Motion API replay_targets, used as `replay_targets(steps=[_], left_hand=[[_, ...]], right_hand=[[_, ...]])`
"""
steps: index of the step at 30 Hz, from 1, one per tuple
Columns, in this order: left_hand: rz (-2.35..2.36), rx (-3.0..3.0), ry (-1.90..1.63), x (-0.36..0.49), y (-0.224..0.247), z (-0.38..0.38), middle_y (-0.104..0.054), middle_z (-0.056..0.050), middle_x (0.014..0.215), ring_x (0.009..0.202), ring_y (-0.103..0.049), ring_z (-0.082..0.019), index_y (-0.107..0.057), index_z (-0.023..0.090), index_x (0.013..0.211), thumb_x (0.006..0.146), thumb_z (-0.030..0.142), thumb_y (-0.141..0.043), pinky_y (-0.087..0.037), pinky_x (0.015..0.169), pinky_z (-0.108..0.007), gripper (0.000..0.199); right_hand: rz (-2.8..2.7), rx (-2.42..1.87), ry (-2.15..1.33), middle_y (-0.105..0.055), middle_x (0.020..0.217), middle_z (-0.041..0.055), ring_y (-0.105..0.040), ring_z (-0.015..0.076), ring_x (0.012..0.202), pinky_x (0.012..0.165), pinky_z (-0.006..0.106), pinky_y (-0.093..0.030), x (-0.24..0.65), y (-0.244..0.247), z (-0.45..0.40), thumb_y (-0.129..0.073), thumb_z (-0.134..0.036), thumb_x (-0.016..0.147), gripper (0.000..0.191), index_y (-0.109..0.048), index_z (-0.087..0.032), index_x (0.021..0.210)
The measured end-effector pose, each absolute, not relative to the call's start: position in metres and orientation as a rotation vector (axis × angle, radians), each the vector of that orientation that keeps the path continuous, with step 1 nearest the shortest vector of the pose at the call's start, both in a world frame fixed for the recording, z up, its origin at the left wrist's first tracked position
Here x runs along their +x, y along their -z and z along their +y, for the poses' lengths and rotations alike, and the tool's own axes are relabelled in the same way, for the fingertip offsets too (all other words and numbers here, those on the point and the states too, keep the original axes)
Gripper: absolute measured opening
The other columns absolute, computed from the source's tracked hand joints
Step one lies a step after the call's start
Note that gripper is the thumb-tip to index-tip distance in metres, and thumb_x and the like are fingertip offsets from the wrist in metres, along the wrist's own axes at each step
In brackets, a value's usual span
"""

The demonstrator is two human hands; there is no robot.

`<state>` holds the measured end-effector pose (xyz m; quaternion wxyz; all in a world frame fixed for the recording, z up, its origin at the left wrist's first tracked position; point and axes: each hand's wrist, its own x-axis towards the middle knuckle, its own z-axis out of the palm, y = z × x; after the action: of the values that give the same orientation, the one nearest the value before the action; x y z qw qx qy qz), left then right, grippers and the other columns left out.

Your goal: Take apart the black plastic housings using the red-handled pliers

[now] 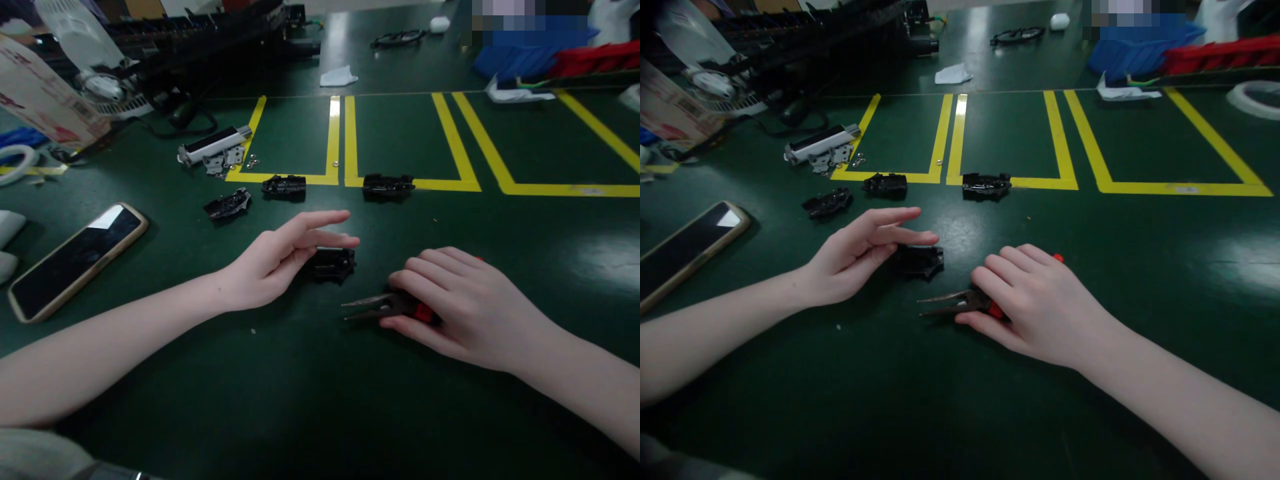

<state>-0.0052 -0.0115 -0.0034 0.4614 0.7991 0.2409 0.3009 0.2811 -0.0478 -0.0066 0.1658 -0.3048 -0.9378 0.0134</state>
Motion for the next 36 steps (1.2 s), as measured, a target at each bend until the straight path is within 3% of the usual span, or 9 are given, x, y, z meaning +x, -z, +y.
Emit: replay_targets(steps=[5, 12, 15, 19, 25, 29, 36], left_hand=[[0.574, 1.994, -0.666, -0.006, 0.006, -0.008, -0.063, -0.009, 0.140, 0.146, -0.044, -0.020, -0.032, 0.021, 0.154, 0.102, 0.012, -0.044, -0.026, 0.127, -0.046, 0.055], [0.749, 1.972, -0.732, -0.010, 0.005, -0.005, -0.064, -0.010, 0.138, 0.134, -0.055, -0.020, -0.034, 0.018, 0.152, 0.105, 0.022, -0.042, -0.041, 0.116, -0.038, 0.048], [0.872, 2.148, -0.640, -0.012, 0.002, -0.004, -0.057, -0.012, 0.142, 0.132, -0.055, -0.025, -0.043, 0.018, 0.146, 0.102, 0.034, -0.049, -0.044, 0.110, -0.043, 0.047], [0.940, 2.527, -0.377, -0.010, -0.003, -0.006, -0.055, -0.014, 0.137, 0.124, -0.052, -0.031, -0.054, 0.017, 0.135, 0.087, 0.056, -0.068, -0.043, 0.104, -0.050, 0.063], [0.922, 2.410, -0.394, -0.006, -0.008, -0.011, -0.063, -0.007, 0.112, 0.099, -0.059, -0.020, -0.062, 0.016, 0.114, 0.090, 0.042, -0.070, -0.051, 0.083, -0.034, 0.036], [0.827, 2.112, -0.403, -0.004, -0.010, -0.016, -0.069, -0.005, 0.110, 0.090, -0.066, -0.016, -0.060, 0.017, 0.120, 0.091, 0.038, -0.069, -0.055, 0.073, -0.026, 0.037], [0.698, 1.980, -0.571, 0.001, -0.008, -0.032, -0.073, -0.008, 0.112, 0.089, -0.071, -0.017, -0.063, 0.016, 0.127, 0.088, 0.035, -0.073, -0.056, 0.069, -0.023, 0.045]], right_hand=[[-2.674, -0.867, -0.026, -0.065, 0.083, 0.0057, -0.059, 0.0198, 0.074, 0.066, 0.034, -0.044, 0.282, 0.010, -0.048, -0.046, -0.053, 0.098, 0.037, -0.062, -0.019, 0.095], [-2.693, -0.839, -0.012, -0.065, 0.081, 0.0055, -0.060, 0.0191, 0.072, 0.064, 0.033, -0.045, 0.280, 0.003, -0.046, -0.046, -0.049, 0.099, 0.036, -0.063, -0.018, 0.092], [-2.705, -0.823, 0.005, -0.065, 0.078, 0.0062, -0.060, 0.0193, 0.070, 0.062, 0.033, -0.046, 0.279, -0.001, -0.046, -0.045, -0.047, 0.100, 0.037, -0.063, -0.017, 0.090], [-2.705, -0.809, 0.044, -0.065, 0.078, 0.0066, -0.060, 0.0194, 0.070, 0.062, 0.033, -0.046, 0.279, -0.002, -0.046, -0.046, -0.047, 0.099, 0.036, -0.063, -0.016, 0.091], [-2.709, -0.799, 0.045, -0.065, 0.079, 0.0064, -0.061, 0.0192, 0.070, 0.062, 0.033, -0.048, 0.278, -0.001, -0.046, -0.046, -0.047, 0.100, 0.036, -0.063, -0.016, 0.091], [-2.709, -0.791, 0.046, -0.066, 0.081, 0.0061, -0.061, 0.0189, 0.073, 0.064, 0.033, -0.048, 0.281, 0.000, -0.046, -0.048, -0.046, 0.099, 0.033, -0.062, -0.017, 0.093], [-2.649, -0.798, 0.152, -0.065, 0.084, 0.0067, -0.059, 0.0216, 0.078, 0.069, 0.038, -0.047, 0.288, 0.007, -0.048, -0.049, -0.048, 0.098, 0.030, -0.061, -0.020, 0.099]])
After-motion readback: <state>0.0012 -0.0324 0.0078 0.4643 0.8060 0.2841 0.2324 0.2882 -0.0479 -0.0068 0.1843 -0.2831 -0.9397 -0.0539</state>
